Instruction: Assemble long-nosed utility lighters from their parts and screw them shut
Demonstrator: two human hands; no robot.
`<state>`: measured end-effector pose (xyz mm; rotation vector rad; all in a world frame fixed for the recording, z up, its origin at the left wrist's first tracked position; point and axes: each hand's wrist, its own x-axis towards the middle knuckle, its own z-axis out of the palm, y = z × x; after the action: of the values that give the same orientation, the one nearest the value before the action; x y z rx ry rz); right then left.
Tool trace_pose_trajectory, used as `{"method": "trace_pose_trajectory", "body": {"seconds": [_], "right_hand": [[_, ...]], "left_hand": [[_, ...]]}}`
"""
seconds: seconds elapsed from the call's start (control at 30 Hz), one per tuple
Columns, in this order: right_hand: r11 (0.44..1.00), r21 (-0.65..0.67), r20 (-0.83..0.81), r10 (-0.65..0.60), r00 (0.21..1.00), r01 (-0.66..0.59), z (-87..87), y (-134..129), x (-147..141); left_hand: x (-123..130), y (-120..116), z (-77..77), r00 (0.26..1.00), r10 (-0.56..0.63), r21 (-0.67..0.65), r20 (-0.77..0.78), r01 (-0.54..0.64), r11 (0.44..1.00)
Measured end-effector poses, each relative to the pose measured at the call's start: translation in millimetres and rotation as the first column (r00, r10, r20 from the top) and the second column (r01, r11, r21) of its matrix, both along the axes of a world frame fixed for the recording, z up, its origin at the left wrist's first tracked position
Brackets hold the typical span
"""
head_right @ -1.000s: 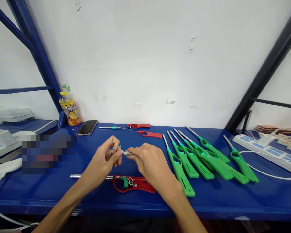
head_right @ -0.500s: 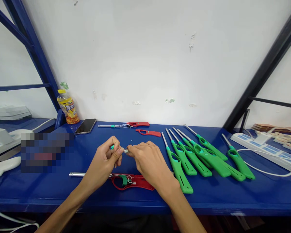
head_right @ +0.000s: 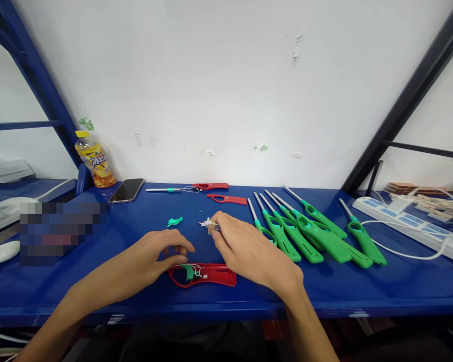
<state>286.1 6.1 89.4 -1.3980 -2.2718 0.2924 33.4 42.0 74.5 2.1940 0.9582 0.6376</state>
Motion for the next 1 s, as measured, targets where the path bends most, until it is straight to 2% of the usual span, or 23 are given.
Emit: {"method": "trace_pose_trajectory", "body": {"seconds": [0.2, 0.27, 0.37, 0.53, 0.63, 0.77, 0.9, 1.0], "right_hand": [[0.992, -0.093, 0.060, 0.091, 0.994, -0.086, 0.0, 1, -8], [0.987, -0.099, 0.092, 0.132, 0.987, -0.123, -3.2, 0, -9], [0.987, -0.073, 0.142, 0.153, 0.978, -0.144, -12.9, -6, -7], [0.989, -0.009, 0.277, 0.144, 0.950, -0.147, -27.8, -13, -1], [0.979, 0.069, 0.406, 0.149, 0.902, -0.192, -32.3, -11, -4], [0.938, 0.159, 0.549, 0.176, 0.817, -0.309, -37.7, -7, -9], [0.904, 0.178, 0.577, 0.224, 0.786, -0.388, -38.7, -6, -11], [0.902, 0.193, 0.559, 0.222, 0.799, -0.386, -35.9, -4, -10]], "left_hand": [[-1, -8, -12.2, 0.990, -0.022, 0.124, -0.138, 0.039, 0.992], [1, -12, -19.5, 0.985, -0.001, 0.204, -0.172, 0.037, 0.978], [3, -22, -36.3, 0.985, 0.073, 0.347, -0.157, -0.015, 0.938], [5, -34, -61.1, 0.991, 0.107, 0.447, -0.086, -0.058, 0.893], [6, -37, -64.1, 0.992, 0.111, 0.471, -0.061, -0.070, 0.879], [5, -38, -62.2, 0.995, 0.101, 0.441, -0.023, -0.081, 0.894], [3, -37, -60.8, 0.996, 0.093, 0.402, 0.006, -0.088, 0.912], [3, -37, -61.6, 0.994, 0.106, 0.370, 0.018, -0.105, 0.923]]}}
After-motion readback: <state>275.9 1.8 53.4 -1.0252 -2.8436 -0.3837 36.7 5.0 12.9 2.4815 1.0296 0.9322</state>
